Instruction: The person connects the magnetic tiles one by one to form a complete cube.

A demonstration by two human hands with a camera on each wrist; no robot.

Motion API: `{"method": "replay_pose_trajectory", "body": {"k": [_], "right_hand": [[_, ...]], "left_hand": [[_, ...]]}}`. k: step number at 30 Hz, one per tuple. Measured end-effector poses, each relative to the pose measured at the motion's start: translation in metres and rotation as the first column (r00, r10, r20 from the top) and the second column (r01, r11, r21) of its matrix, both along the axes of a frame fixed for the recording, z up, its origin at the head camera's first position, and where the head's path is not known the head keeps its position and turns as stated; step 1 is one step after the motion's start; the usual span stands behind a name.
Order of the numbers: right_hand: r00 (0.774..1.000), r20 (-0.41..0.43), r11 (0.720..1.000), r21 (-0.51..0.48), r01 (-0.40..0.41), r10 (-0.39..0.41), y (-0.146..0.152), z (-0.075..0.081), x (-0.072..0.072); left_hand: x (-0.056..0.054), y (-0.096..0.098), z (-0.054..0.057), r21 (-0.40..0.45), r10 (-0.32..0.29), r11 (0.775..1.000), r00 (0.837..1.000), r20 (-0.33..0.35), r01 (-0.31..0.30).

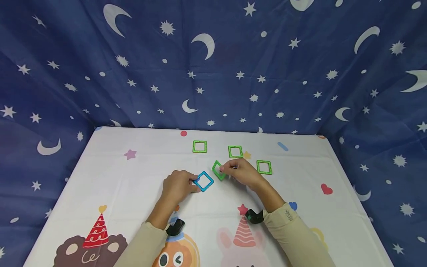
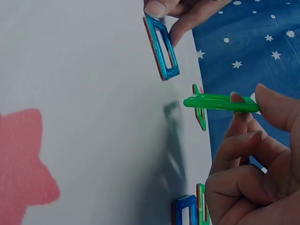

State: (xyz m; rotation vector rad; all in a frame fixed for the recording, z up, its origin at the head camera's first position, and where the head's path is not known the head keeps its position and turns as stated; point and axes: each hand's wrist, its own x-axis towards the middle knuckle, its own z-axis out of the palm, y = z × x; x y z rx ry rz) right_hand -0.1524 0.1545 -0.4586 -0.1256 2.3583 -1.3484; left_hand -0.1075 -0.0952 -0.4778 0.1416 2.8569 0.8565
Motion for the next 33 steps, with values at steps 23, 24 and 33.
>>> {"method": "replay_pose_trajectory", "body": {"k": [23,24,33], "right_hand": [[0.996,0.077,0.997,-0.074,-0.032,0.038,-0.011,-0.02,-0.009],[0.996,0.075,0.997,-0.073,-0.032,0.038,-0.011,-0.021,-0.009],[0.995,0.056,0.994,-0.072,-0.081,0.085,-0.014,-0.025,-0.01]], "left_hand": [[-0.008,-0.016,-0.017,0.083,-0.1,0.992,0.995,0.013,0.098],[-0.007,-0.015,-0.016,0.082,-0.096,0.992,0.995,0.014,0.095],[-0.008,-0.013,-0.015,0.067,-0.074,0.995,0.997,0.023,0.073]]}}
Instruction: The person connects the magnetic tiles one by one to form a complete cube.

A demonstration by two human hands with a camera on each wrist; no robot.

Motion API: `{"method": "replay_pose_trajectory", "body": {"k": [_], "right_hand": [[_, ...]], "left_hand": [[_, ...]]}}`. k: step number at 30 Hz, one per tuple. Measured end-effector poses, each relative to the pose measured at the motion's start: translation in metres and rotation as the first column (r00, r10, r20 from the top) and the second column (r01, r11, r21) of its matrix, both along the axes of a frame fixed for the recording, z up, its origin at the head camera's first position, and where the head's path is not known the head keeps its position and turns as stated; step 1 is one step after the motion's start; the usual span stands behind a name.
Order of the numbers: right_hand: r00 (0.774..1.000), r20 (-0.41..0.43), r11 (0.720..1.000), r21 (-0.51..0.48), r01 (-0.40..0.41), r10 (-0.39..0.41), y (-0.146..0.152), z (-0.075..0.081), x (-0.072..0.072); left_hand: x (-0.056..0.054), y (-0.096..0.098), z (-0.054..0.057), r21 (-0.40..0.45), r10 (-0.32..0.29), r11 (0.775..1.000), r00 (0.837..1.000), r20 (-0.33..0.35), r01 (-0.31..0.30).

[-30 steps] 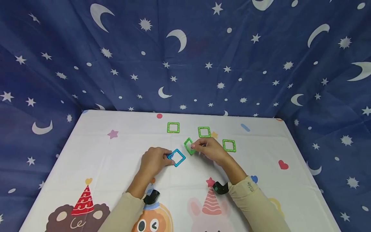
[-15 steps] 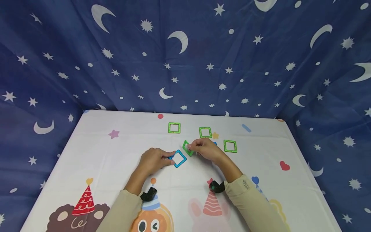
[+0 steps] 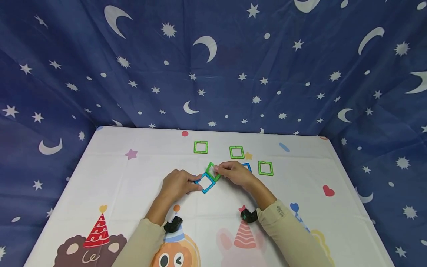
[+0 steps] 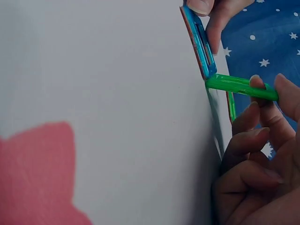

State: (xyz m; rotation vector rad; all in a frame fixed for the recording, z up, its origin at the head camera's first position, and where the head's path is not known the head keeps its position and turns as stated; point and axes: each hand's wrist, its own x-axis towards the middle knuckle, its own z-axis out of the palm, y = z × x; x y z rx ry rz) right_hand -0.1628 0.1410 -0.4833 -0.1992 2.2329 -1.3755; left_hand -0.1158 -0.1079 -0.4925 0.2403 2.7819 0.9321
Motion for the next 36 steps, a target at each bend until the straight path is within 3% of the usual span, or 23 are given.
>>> {"method": "replay_pose_trajectory", "body": {"k": [6,11,16,21,23,29,36], "right_hand": [[0.999,-0.025,1.0,0.01,-0.029,0.03,-0.001,-0.003,0.0],[0.995,-0.081,0.998,0.018,-0.06,0.061,-0.003,-0.005,0.004],[0.998,-0.056,0.999,0.043,-0.032,0.034,-0.002,-0.001,0.005],[0.999,-0.022,1.0,-0.005,0.027,-0.027,0.003,-0.008,0.005],[0.999,-0.015,0.999,-0.021,0.045,-0.046,0.004,-0.01,0.005],[0.998,0.004,0.998,-0.029,0.063,-0.063,0.005,-0.01,0.006],[0.999,-0.023,1.0,-0.005,0.029,-0.029,0.002,-0.01,0.007]], "left_hand": [[0.001,0.002,0.001,-0.028,0.005,1.0,1.0,-0.014,-0.005],[0.003,0.008,0.005,-0.104,-0.016,0.994,0.999,-0.051,0.011],[0.004,0.013,0.005,-0.153,-0.024,0.988,0.993,-0.116,0.006],[0.006,0.015,0.003,-0.161,-0.04,0.987,0.984,-0.176,0.012],[0.005,0.015,0.003,-0.133,-0.035,0.991,0.986,-0.16,0.014],[0.002,0.008,0.001,0.013,-0.027,1.0,0.999,-0.033,0.027],[0.001,0.003,0.0,0.02,-0.051,0.998,0.999,-0.011,0.052]]}}
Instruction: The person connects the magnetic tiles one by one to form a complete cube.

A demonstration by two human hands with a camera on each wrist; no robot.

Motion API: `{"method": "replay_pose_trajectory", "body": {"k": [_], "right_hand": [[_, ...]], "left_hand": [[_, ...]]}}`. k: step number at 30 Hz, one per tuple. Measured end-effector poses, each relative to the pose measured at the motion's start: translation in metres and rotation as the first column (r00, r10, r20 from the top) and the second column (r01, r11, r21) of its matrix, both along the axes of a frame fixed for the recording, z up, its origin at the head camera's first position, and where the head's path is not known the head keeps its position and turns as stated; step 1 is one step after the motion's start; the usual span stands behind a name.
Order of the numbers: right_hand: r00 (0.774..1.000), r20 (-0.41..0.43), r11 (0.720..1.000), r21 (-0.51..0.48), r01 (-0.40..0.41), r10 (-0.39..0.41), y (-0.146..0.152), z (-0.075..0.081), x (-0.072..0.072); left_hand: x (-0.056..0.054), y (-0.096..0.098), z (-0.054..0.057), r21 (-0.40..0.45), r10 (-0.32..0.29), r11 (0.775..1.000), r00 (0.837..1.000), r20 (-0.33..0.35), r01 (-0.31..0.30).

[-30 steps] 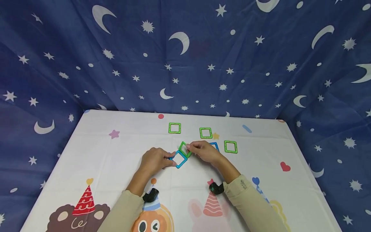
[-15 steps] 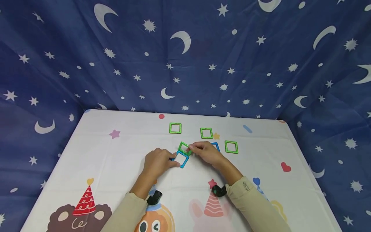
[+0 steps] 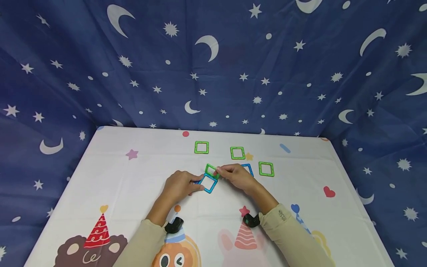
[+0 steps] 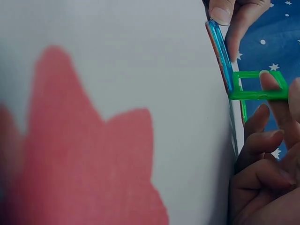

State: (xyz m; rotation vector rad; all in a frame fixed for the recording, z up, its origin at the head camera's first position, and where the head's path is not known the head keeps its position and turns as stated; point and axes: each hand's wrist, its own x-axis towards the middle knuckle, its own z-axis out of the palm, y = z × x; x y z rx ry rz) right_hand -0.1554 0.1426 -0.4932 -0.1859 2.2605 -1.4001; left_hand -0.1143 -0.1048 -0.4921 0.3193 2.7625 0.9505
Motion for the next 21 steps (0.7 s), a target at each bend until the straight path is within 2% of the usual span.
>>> {"method": "replay_pose_trajectory", "body": {"k": [10,16,21], "right_hand": [[0.996,-0.061,0.998,0.028,-0.056,0.058,0.0014,-0.0002,-0.0007],[0.995,-0.058,0.997,0.016,-0.082,0.083,0.0018,-0.0017,-0.0023],[0.995,-0.064,0.997,0.028,-0.069,0.07,0.0017,-0.0022,-0.0022]], "left_hand": [[-0.0001,0.0047,0.0023,-0.064,0.018,0.998,1.0,-0.005,-0.018],[0.0011,0.007,0.0039,-0.094,0.025,0.995,0.999,-0.027,-0.027],[0.0015,0.009,0.0041,-0.102,0.021,0.995,0.999,-0.025,-0.024]]}}
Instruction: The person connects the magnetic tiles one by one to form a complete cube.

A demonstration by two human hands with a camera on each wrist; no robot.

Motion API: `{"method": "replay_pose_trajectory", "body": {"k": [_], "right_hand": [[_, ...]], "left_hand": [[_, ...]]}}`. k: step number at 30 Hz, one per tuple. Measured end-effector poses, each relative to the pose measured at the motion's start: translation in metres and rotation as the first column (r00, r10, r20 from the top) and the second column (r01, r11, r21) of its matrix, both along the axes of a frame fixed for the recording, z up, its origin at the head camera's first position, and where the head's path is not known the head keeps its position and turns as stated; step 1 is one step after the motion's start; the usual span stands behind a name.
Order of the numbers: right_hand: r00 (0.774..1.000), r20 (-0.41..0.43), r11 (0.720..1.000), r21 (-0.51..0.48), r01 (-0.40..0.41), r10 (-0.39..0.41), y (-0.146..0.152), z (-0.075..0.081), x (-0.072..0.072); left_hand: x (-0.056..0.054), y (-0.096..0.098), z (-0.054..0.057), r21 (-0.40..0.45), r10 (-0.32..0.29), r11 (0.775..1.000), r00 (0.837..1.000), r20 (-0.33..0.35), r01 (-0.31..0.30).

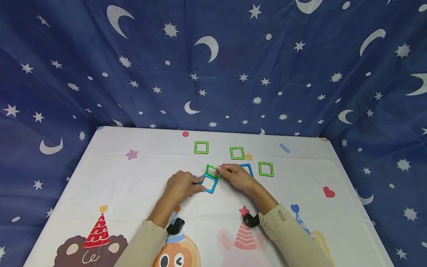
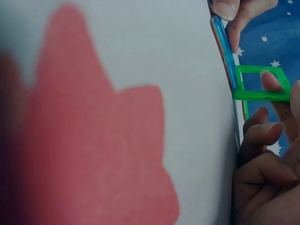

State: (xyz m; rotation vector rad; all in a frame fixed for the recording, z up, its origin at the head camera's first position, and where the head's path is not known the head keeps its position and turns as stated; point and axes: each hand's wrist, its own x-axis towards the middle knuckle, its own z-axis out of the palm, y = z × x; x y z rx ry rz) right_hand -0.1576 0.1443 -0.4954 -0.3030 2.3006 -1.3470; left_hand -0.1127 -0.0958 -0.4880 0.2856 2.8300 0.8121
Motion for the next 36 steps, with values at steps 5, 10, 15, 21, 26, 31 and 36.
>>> {"method": "replay_pose_trajectory", "body": {"k": [5,10,15,21,26,31,36], "right_hand": [[1.0,0.013,1.0,0.006,0.011,-0.011,0.0002,0.0001,-0.0008],[1.0,0.005,1.0,0.01,0.003,-0.003,0.0007,0.0005,-0.0013],[1.0,0.015,1.0,-0.02,-0.016,0.017,0.0025,-0.0018,-0.0013],[0.999,0.031,0.999,-0.028,0.024,-0.023,0.0022,-0.0004,0.0008],[0.998,0.036,0.999,-0.029,0.044,-0.043,0.0003,-0.0013,0.0005],[0.998,0.05,0.999,-0.022,0.037,-0.036,0.0014,-0.0045,-0.0013],[0.999,0.043,1.0,-0.025,0.015,-0.014,0.005,-0.0055,-0.0027]], "left_hand": [[-0.0002,0.0002,-0.0004,0.006,-0.022,1.0,1.0,-0.008,0.022],[-0.0005,-0.0015,0.0013,0.028,-0.054,0.998,0.998,-0.016,0.055],[-0.0009,-0.0053,0.0001,0.041,-0.089,0.995,0.996,-0.012,0.089],[-0.0009,-0.0073,0.0016,0.076,-0.105,0.992,0.994,0.012,0.104],[-0.0002,-0.0092,0.0026,0.08,-0.131,0.988,0.991,0.032,0.129],[-0.0001,-0.0084,0.003,0.039,-0.151,0.988,0.988,0.015,0.15],[-0.0004,-0.0057,0.0061,0.006,-0.16,0.987,0.987,-0.004,0.16]]}}
